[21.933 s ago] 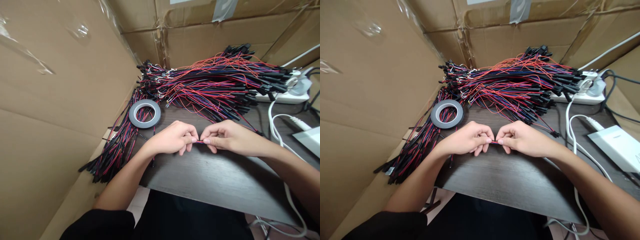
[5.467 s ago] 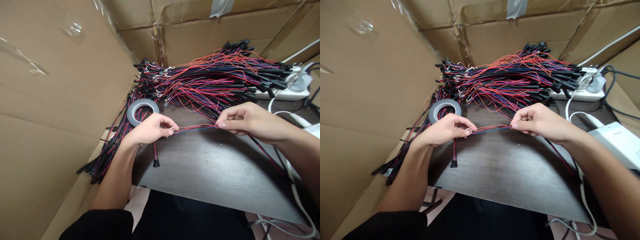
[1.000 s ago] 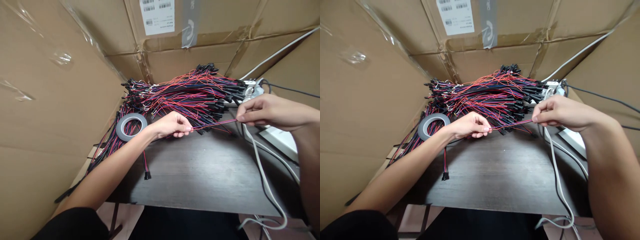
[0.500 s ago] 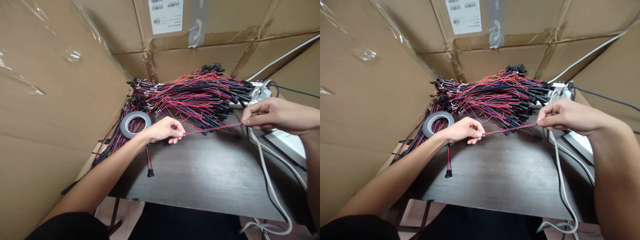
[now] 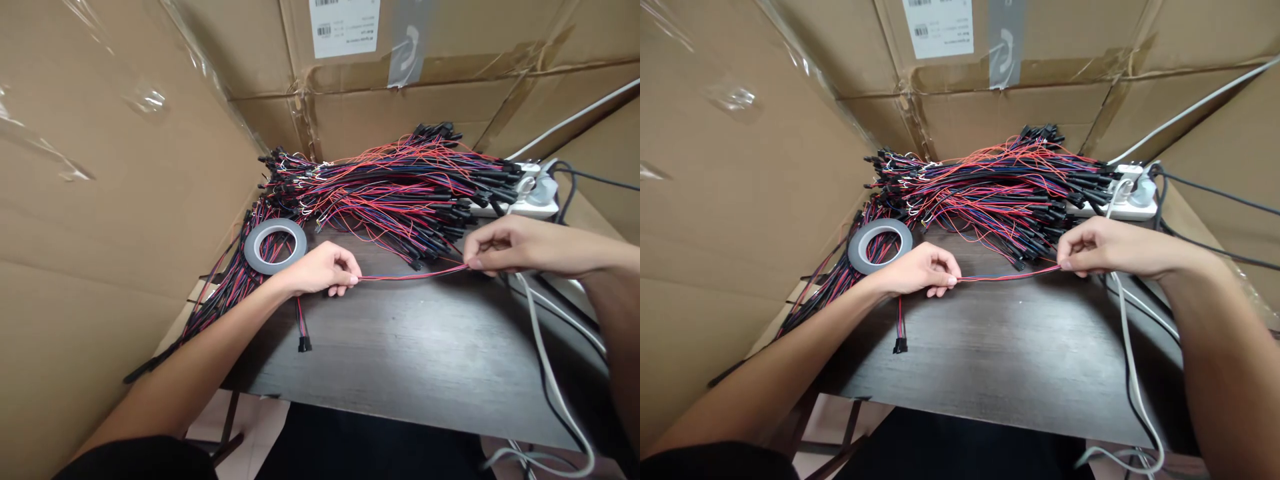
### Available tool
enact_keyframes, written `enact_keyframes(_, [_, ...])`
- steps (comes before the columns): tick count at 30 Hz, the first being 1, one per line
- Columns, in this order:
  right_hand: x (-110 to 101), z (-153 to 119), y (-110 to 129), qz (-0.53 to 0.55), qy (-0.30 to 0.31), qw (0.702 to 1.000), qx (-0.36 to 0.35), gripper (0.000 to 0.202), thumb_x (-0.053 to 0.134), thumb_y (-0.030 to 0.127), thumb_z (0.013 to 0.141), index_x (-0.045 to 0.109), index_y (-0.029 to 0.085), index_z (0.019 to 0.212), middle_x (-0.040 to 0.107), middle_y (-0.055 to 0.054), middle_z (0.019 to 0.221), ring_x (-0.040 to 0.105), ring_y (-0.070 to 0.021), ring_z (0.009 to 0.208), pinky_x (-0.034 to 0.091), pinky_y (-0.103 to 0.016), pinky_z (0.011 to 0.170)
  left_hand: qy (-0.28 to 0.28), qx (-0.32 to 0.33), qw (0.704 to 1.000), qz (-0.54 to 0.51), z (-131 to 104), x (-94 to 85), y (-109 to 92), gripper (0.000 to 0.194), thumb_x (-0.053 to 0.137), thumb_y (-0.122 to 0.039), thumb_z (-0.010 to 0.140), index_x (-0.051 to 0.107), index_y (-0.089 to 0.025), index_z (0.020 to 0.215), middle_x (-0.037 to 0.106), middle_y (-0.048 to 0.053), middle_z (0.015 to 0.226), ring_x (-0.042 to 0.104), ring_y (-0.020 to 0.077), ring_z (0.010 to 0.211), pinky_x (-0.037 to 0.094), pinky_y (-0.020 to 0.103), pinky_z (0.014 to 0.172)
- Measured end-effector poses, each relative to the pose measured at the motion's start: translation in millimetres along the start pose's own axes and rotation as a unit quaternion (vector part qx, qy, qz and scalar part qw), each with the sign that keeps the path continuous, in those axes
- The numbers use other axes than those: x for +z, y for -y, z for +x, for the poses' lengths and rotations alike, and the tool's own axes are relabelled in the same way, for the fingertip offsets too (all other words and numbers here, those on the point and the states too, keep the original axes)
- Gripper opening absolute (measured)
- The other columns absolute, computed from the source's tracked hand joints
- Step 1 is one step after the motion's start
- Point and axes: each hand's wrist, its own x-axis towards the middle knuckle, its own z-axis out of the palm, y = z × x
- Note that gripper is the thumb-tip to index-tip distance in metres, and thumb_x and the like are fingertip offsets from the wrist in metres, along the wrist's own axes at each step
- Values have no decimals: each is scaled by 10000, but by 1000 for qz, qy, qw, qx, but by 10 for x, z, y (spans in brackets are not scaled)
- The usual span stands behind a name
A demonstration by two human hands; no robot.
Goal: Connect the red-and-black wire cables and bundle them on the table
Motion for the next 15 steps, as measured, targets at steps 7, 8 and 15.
enact_keyframes(7, [128, 137, 89, 14, 46, 999, -25, 296, 670, 448, 785, 698, 157, 829, 579, -8, 620, 503, -125, 578, 357, -234, 520, 6, 16, 999, 31, -8, -67, 80, 36, 661, -135, 734, 645, -106, 747, 592, -5, 548, 512, 52, 421, 398, 158, 409])
enact_keyframes(8, [134, 143, 95, 13, 45, 999, -26, 289, 669, 444, 784, 690, 156, 806, 578, -5, 616, 496, -116, 561, 353, -228, 509, 7, 17, 999, 36, -5, -67, 81, 41, 662, -140, 730, 643, -108, 748, 592, -5, 553, 515, 55, 427, 401, 160, 410])
enact_keyframes(15, [178, 129, 166, 33, 31, 999, -27, 227, 671, 376, 781, 675, 152, 742, 588, 6, 581, 472, -85, 500, 340, -203, 467, 13, 17, 998, 60, -35, -24, -21, 96, 657, -177, 726, 644, -104, 786, 610, -1, 642, 559, 74, 527, 456, 185, 488])
